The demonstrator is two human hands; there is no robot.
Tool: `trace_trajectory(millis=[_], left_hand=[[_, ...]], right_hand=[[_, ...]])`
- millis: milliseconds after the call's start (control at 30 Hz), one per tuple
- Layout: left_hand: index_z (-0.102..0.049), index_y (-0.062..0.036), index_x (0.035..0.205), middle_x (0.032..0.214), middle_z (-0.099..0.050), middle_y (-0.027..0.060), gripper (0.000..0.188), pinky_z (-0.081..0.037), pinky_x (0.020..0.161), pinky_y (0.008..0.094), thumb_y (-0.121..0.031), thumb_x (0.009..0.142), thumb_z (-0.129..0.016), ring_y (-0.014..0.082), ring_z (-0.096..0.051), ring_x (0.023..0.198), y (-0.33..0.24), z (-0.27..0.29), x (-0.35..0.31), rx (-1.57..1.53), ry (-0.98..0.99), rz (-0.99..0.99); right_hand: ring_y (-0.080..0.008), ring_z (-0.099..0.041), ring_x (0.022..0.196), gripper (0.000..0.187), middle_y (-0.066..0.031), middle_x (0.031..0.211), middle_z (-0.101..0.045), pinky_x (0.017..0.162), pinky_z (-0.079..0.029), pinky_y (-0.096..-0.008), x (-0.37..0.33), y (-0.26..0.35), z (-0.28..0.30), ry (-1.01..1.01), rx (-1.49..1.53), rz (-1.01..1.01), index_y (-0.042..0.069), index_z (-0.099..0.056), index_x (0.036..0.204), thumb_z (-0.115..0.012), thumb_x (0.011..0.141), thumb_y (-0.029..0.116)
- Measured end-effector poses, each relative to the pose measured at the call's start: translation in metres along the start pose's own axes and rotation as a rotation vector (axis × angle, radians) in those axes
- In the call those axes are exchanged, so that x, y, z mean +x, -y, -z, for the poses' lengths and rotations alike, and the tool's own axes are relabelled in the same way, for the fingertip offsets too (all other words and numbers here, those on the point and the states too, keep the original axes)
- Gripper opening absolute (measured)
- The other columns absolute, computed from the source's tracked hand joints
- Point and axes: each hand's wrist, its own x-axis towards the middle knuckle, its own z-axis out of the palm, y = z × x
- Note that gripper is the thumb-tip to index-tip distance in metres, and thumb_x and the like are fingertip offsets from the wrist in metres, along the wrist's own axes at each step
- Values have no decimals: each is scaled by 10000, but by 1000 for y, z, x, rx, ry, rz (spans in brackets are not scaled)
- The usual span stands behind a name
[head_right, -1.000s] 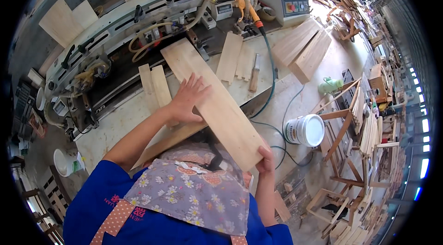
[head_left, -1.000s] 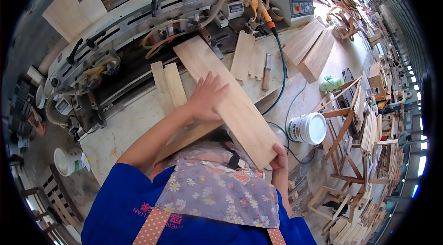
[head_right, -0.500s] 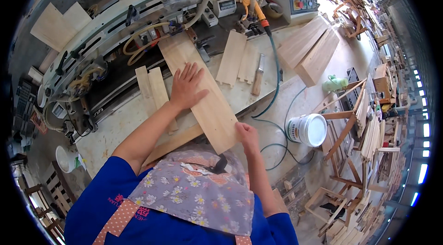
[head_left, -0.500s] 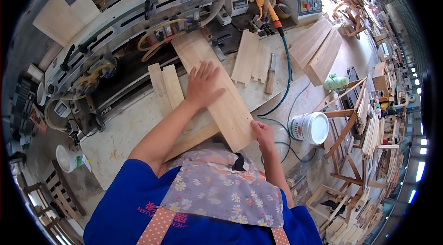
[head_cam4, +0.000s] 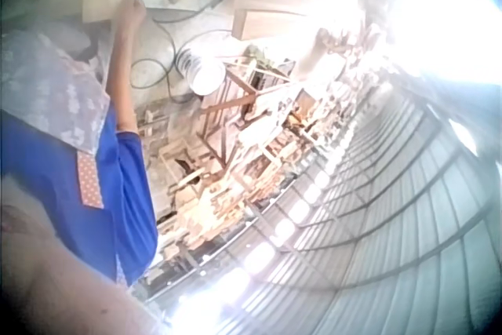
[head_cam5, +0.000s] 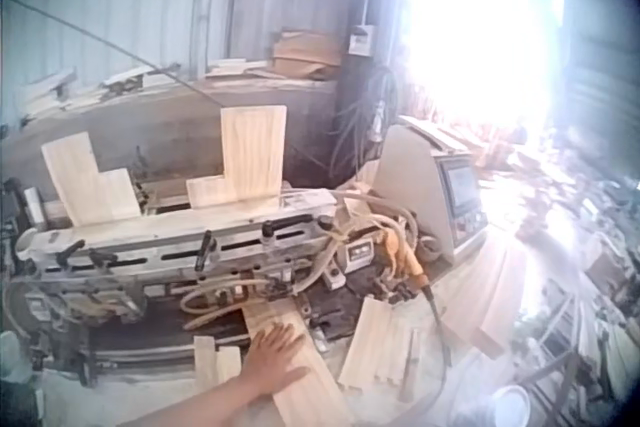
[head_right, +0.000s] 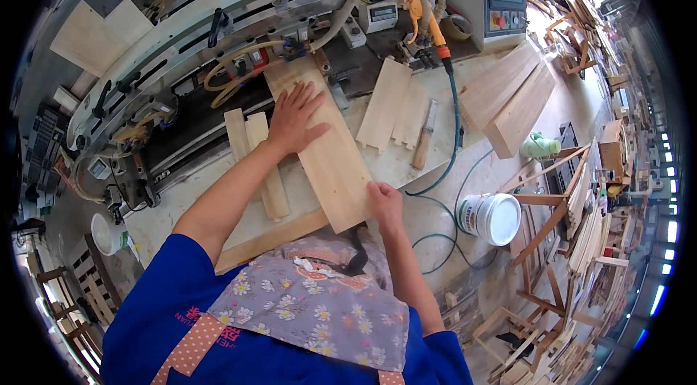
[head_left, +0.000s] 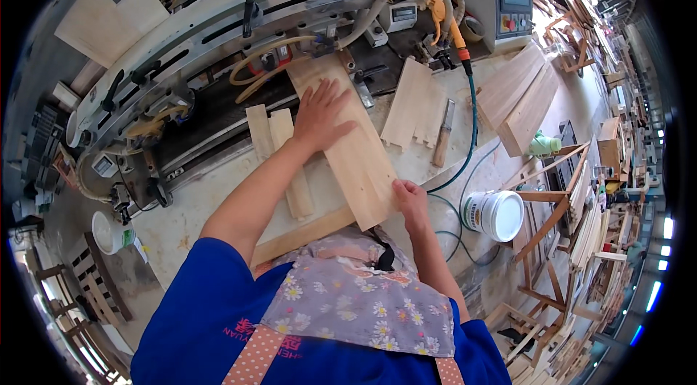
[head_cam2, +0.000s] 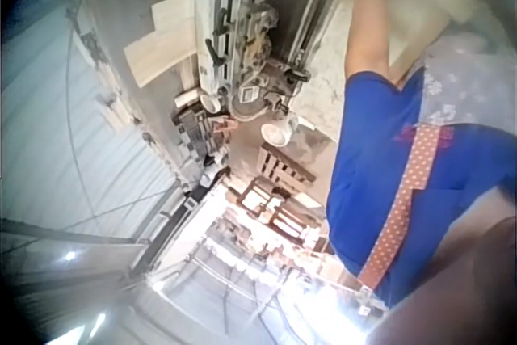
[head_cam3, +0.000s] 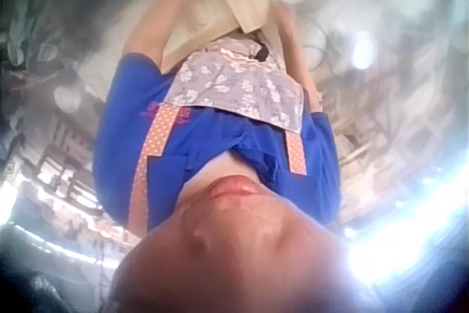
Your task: The person prepares and machines wooden boards. They use a scraper by hand to clean the edges of boards, organize wood pieces by hand on a cart, and feed wooden planks into a specialized woodworking machine to process the ends.
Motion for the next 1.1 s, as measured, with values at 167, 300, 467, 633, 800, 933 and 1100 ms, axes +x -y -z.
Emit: trace_trajectory(millis=[167, 300, 467, 633, 800, 933, 1100], left_hand=[[-474, -159, 1416, 1531, -349, 110, 690, -148, 1184, 491, -520, 846, -617, 290, -221, 1461, -2, 4, 0, -45, 20, 20], [-478, -159, 1413, 1535, -344, 113, 694, -146, 1184, 492, -523, 840, -621, 291, -218, 1463, 1, 3, -1, -40, 20, 15], [-420, -132, 1445, 1542, -318, 152, 765, -141, 1186, 497, -485, 813, -666, 306, -190, 1472, 2, 6, 2, -66, 70, 12], [-280, -29, 1489, 1567, -155, 272, 980, -129, 1182, 532, -368, 713, -774, 416, -100, 1474, -28, 55, -51, -80, 165, 57], [-217, -8, 1506, 1558, -89, 319, 1168, -118, 1172, 567, -382, 589, -837, 466, -54, 1467, -44, 93, -152, -30, 438, 126], [-205, 30, 1497, 1548, -93, 339, 1189, -121, 1167, 580, -363, 576, -845, 479, -55, 1462, -42, 88, -152, -57, 432, 189], [-217, 102, 1462, 1531, -138, 355, 1142, -123, 1178, 555, -328, 598, -828, 483, -90, 1455, -28, 81, -132, 135, 391, 127]], right_hand=[[-121, -587, 670, 299, -13, 792, -674, 627, -463, -279, 5, 3, -1, 25, -104, 28, -14, -688, 987, -661, 887, 266], [-387, -555, 1099, 752, -267, 1232, -562, 913, -446, -426, -24, 55, -46, -107, -905, 651, 116, -424, 1418, -724, 794, 409], [-490, -389, 1242, 1016, -367, 1420, -302, 1015, -338, -538, -35, 60, -80, -116, -1199, 660, 182, -276, 1511, -764, 678, 500], [-508, -389, 1218, 1034, -387, 1420, -289, 1018, -323, -540, -35, 65, -84, -113, -1166, 620, 169, -290, 1505, -774, 634, 442], [-505, -392, 1213, 1069, -373, 1417, -276, 1007, -361, -540, -37, 68, -90, -113, -1227, 584, 198, -232, 1525, -772, 639, 455], [-505, -395, 1212, 1063, -371, 1410, -287, 1001, -367, -543, -37, 69, -89, -119, -1207, 573, 195, -245, 1519, -779, 635, 449], [-508, -403, 1204, 1056, -369, 1401, -295, 991, -377, -544, -37, 72, -88, -103, -1212, 561, 193, -258, 1513, -786, 630, 435]])
